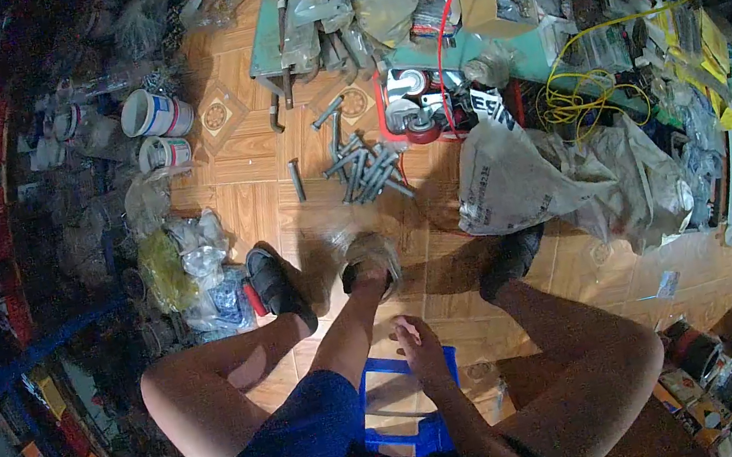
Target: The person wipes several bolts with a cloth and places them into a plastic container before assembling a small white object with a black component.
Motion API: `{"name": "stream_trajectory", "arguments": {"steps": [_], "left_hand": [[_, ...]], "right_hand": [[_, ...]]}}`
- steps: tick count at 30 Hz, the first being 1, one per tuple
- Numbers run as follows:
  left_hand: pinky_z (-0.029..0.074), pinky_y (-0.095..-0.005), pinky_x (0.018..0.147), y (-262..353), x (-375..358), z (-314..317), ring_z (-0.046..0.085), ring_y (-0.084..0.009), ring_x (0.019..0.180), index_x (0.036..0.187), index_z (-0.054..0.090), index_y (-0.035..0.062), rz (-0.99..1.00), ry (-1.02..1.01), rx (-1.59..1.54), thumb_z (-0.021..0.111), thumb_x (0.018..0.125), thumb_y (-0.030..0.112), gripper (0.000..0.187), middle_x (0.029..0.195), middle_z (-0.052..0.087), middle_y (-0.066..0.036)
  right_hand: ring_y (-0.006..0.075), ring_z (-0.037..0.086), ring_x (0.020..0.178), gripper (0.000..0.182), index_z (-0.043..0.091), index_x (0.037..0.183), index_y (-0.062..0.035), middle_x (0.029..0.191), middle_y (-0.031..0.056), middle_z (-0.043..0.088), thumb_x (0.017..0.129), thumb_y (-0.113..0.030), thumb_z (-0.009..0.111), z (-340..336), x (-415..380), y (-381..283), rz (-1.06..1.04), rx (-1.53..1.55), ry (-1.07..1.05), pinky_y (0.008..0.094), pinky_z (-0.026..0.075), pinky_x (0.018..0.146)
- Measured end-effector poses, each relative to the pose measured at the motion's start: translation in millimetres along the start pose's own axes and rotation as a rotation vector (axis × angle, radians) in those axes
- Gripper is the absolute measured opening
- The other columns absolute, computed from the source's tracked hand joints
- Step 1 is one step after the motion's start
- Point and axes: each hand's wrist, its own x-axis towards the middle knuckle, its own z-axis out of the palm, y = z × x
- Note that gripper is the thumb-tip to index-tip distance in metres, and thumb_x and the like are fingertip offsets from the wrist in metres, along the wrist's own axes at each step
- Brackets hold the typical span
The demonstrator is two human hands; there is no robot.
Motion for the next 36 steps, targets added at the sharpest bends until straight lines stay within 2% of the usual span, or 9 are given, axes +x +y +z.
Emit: {"name": "stream_trajectory", "arguments": {"steps": [4,15,19,21,25,27,30,33,36], "left_hand": [[0.054,-0.0439,0.077,-2.0,2.9,-0.3,0.068,-0.031,0.088,0.096,0.066,0.0032,-0.022,0.016,-0.011,0.06,0.082,0.021,0.023,0.095,0.066,-0.018],[0.054,-0.0462,0.072,13.9,-35.1,-48.2,0.068,-0.0322,0.082,0.091,0.065,0.0037,0.047,0.05,-0.007,0.062,0.079,0.027,0.027,0.087,0.067,-0.019],[0.054,-0.0472,0.07,14.3,-89.1,-91.6,0.068,-0.0335,0.08,0.086,0.063,0.0037,0.063,0.306,-0.195,0.063,0.079,0.03,0.028,0.084,0.067,-0.02],[0.053,-0.048,0.068,13.2,-117.0,-106.9,0.067,-0.0356,0.078,0.079,0.061,0.0034,0.069,0.472,-0.326,0.064,0.079,0.032,0.029,0.082,0.065,-0.022],[0.053,-0.0452,0.067,25.5,-193.5,-168.4,0.065,-0.0423,0.077,0.085,0.062,-0.0061,0.095,0.565,-0.733,0.064,0.081,0.033,0.039,0.083,0.066,-0.024],[0.052,-0.0434,0.068,21.1,-212.4,-175.3,0.067,-0.0389,0.078,0.09,0.062,-0.008,0.106,0.559,-0.796,0.066,0.08,0.033,0.043,0.084,0.067,-0.024],[0.052,-0.039,0.073,22.0,-256.6,-202.2,0.067,-0.0251,0.08,0.099,0.063,-0.0068,0.069,0.388,-0.961,0.066,0.081,0.031,0.042,0.085,0.068,-0.02],[0.05,-0.0347,0.075,36.0,-320.0,-229.1,0.063,-0.0168,0.082,0.106,0.063,-0.0048,0.124,0.439,-1.043,0.066,0.085,0.026,0.037,0.092,0.068,-0.013],[0.05,-0.0339,0.075,45.9,-371.5,-235.0,0.063,-0.017,0.08,0.104,0.063,-0.0049,0.124,0.534,-0.995,0.066,0.087,0.028,0.037,0.093,0.069,-0.011]], "right_hand": [[0.0184,0.064,0.101,0.032,0.054,0.123,-0.0084,0.116,0.0061,0.062,0.099,-0.028,0.053,-5.8,13.4,49.6,-0.239,-0.183,0.027,0.0341,0.05,0.08],[0.0179,0.062,0.103,0.03,0.056,0.12,-0.0069,0.113,0.0059,0.062,0.099,-0.029,0.052,-0.2,0.2,-10.4,0.026,0.056,0.027,0.0325,0.05,0.081],[0.0186,0.061,0.106,0.031,0.057,0.12,-0.0066,0.113,0.0066,0.062,0.098,-0.028,0.054,3.0,16.4,28.3,-0.331,-0.109,0.044,0.032,0.05,0.083],[0.0197,0.061,0.108,0.034,0.057,0.122,-0.0058,0.112,0.0075,0.062,0.096,-0.028,0.057,3.3,15.4,14.8,-0.016,0.154,-0.014,0.033,0.049,0.085],[0.0282,0.061,0.108,0.035,0.055,0.121,-0.0024,0.111,0.0151,0.063,0.094,-0.024,0.058,6.7,3.0,6.9,-0.469,-0.249,0.222,0.0373,0.048,0.087],[0.0327,0.06,0.107,0.034,0.054,0.12,-0.0011,0.112,0.0191,0.062,0.094,-0.023,0.058,8.8,7.5,10.3,-0.672,-0.531,0.367,0.0394,0.047,0.089],[0.0363,0.059,0.108,0.035,0.051,0.122,0.0002,0.115,0.0231,0.061,0.096,-0.023,0.054,18.7,-37.0,-32.4,-0.635,-0.244,0.089,0.0407,0.046,0.09],[0.0443,0.055,0.111,0.041,0.045,0.128,0.0026,0.116,0.0301,0.057,0.097,-0.022,0.052,19.2,-93.7,-75.5,-0.576,-0.487,0.007,0.0451,0.043,0.095],[0.0369,0.06,0.104,0.041,0.047,0.127,0.0026,0.112,0.0236,0.061,0.099,-0.027,0.052,26.6,-95.9,-48.8,-0.845,-0.345,0.029,0.0424,0.046,0.09]]}}
